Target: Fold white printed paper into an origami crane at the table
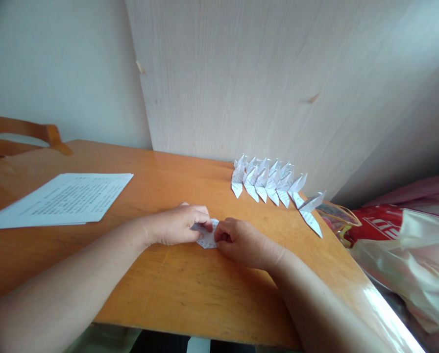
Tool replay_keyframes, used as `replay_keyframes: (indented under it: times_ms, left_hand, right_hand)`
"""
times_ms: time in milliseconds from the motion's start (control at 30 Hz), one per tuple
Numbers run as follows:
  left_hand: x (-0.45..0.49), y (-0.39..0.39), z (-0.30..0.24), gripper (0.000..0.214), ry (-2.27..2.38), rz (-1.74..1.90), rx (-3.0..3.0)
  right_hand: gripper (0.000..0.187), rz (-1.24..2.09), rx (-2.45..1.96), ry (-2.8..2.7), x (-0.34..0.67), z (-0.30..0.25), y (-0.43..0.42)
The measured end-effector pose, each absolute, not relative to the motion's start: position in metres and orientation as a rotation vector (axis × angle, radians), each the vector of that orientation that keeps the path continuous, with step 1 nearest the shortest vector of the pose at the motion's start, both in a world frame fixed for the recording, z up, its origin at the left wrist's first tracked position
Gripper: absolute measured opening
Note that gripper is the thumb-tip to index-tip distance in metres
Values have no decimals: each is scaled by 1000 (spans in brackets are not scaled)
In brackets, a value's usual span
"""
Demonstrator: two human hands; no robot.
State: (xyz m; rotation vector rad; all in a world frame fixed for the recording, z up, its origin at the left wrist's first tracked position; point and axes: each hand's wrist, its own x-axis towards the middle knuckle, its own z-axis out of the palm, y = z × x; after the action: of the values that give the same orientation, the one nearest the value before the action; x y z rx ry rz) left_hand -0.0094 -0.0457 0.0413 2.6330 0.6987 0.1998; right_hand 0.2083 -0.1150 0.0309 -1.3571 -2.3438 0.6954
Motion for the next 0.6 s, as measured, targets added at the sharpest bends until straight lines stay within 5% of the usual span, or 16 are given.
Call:
replay_keyframes:
  times_ms: [600]
  left_hand:
    - [-14,-47,53,28,726,-21,2595]
  right_hand:
    - [6,539,-1417,-2389,202,32,-123]
